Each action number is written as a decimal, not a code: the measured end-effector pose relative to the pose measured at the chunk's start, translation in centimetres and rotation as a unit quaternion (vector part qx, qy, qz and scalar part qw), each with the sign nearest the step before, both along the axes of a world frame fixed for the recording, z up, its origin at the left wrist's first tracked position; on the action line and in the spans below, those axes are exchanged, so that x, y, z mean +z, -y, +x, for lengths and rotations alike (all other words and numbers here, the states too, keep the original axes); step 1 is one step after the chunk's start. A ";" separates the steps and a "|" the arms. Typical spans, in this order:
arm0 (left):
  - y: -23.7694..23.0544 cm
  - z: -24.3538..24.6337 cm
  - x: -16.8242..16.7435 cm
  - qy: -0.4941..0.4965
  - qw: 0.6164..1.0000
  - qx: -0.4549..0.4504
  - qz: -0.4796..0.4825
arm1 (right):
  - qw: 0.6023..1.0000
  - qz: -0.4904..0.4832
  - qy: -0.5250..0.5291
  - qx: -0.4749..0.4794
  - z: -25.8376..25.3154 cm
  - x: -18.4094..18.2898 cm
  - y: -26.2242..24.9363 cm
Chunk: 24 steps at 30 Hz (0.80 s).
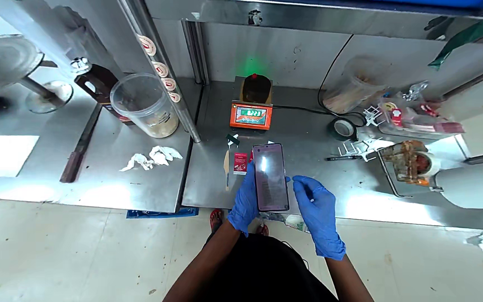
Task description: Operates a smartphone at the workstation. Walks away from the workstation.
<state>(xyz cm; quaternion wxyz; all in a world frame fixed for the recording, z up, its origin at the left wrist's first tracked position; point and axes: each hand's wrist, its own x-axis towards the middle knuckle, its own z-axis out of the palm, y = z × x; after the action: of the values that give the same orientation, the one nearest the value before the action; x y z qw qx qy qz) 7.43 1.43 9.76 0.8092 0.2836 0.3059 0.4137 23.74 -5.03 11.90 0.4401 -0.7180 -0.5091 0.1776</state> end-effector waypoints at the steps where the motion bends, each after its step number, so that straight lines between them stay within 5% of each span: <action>1: -0.1 0.0 0.0 0.003 1.000 -0.005 -0.001 | 1.000 0.010 -0.006 -0.011 0.1 0.0 -0.1; 13: 0.7 -0.2 -0.4 -0.021 0.998 -0.021 0.050 | 0.983 -0.044 -0.176 0.018 -0.9 0.8 -0.3; 20: 1.5 -0.6 -0.1 -0.028 0.998 -0.016 0.046 | 0.998 -0.039 -0.028 0.038 -1.2 0.2 -0.4; 24: 1.9 -0.8 -0.4 -0.017 0.998 -0.021 0.057 | 0.994 -0.050 -0.088 0.034 -1.6 0.7 -0.3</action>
<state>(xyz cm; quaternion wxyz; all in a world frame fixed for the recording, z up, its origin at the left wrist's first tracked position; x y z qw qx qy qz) 6.62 -0.47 9.39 0.7948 0.3427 0.2893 0.4089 22.10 -4.69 12.60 0.4407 -0.7027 -0.4830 0.2805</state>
